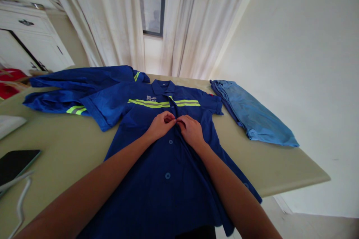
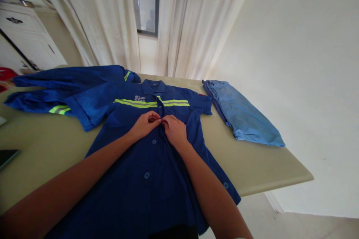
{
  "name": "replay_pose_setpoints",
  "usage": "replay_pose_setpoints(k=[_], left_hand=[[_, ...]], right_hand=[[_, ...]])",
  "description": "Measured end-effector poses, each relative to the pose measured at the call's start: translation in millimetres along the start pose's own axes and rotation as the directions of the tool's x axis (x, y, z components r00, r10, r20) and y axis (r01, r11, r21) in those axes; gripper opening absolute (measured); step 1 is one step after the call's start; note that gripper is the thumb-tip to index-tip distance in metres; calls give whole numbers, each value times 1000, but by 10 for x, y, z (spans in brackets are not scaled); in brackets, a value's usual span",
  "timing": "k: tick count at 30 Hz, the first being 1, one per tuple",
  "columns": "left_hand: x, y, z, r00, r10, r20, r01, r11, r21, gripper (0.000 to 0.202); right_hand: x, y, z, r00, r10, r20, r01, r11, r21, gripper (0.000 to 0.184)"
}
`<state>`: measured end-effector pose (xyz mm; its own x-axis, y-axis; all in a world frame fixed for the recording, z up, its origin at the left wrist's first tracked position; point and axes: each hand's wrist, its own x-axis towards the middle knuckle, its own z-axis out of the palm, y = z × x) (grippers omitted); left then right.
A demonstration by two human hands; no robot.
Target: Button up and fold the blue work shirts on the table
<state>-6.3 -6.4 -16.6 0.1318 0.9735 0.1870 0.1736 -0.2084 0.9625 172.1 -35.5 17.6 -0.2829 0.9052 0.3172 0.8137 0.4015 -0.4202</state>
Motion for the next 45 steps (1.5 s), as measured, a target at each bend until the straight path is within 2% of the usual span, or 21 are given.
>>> replay_pose_setpoints(k=[4, 11, 16, 21, 28, 33, 38, 40, 43, 45], left_hand=[[-40, 26, 21, 1000, -2, 2, 1, 999, 49, 18], [-64, 37, -33, 996, -36, 78, 33, 999, 35, 16], [-90, 67, -49, 995, -40, 97, 34, 997, 62, 13], [-102, 99, -68, 991, -65, 113, 56, 995, 79, 13], [-112, 80, -71, 990, -84, 110, 80, 996, 44, 17], [-94, 39, -66, 992, -92, 86, 91, 996, 14, 18], [-81, 54, -62, 994, -98, 45, 97, 995, 22, 22], [-80, 68, -63, 995, -93, 33, 91, 995, 34, 22], [-82, 84, -70, 996, -89, 20, 87, 993, 84, 20], [-83, 93, -74, 995, -95, 20, 92, 989, 118, 19]], right_hand=[[-4, 15, 22, 1000, 11, 10, -11, 1000, 10, 18], [-24, 43, 40, 999, -30, 27, 28, 998, 58, 19], [-38, 26, 25, 996, -31, 78, 29, 999, 26, 21], [-57, 20, 23, 996, -31, 82, 30, 999, 14, 21], [-63, 64, 22, 991, -117, 59, 110, 989, 104, 24], [-53, 65, 4, 990, -98, 100, 88, 991, 99, 24], [-40, 62, -42, 978, -162, 128, 137, 974, 181, 29], [-36, 58, -44, 986, -140, 89, 114, 962, 249, 22], [-32, 57, -7, 999, -35, 40, 19, 938, 347, 8], [-27, 66, 29, 999, 24, 30, -33, 922, 386, 5]])
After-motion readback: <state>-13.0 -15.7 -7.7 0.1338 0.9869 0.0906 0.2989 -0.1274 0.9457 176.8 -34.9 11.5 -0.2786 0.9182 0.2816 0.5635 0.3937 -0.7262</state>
